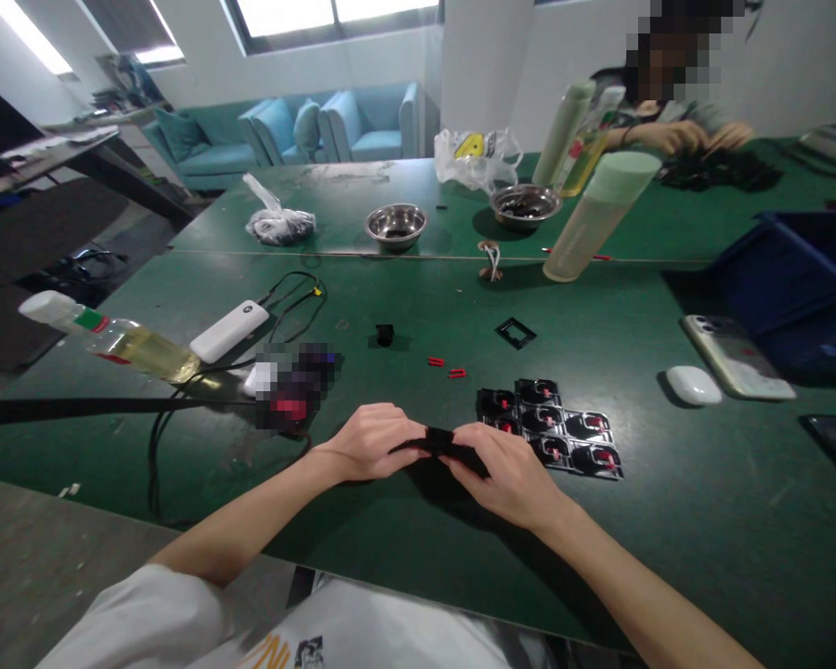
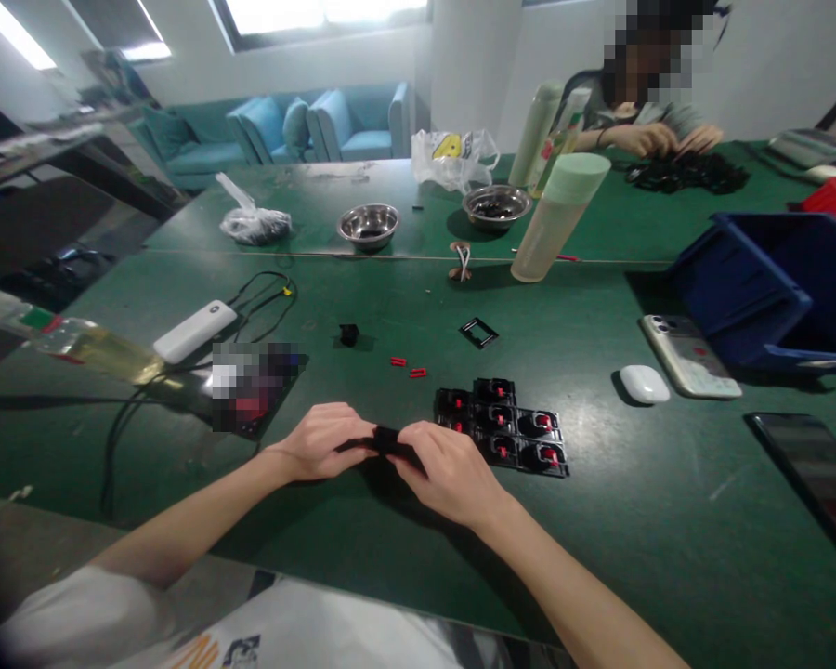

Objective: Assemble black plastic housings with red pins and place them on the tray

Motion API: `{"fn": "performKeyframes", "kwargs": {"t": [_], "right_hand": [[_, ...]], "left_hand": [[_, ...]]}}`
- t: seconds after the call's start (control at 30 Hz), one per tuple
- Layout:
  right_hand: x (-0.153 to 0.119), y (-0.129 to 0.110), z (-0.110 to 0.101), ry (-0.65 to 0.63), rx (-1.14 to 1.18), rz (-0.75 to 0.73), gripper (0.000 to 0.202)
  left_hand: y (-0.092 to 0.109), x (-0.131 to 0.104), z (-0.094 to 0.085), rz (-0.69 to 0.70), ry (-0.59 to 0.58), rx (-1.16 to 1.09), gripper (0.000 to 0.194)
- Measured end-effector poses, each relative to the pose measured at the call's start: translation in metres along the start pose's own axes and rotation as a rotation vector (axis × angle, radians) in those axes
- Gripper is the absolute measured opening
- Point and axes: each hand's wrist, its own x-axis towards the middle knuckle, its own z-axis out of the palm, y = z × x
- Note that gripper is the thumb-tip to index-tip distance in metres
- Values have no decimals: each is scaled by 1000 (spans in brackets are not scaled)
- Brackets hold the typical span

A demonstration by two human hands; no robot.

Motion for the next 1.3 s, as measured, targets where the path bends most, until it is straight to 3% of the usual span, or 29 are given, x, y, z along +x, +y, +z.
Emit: {"fn": "performKeyframes", "kwargs": {"t": [1.3], "right_hand": [[0,-1,0,14,0,-14,10]], "left_hand": [[1,2,-1,4,25,-5,13]]}}
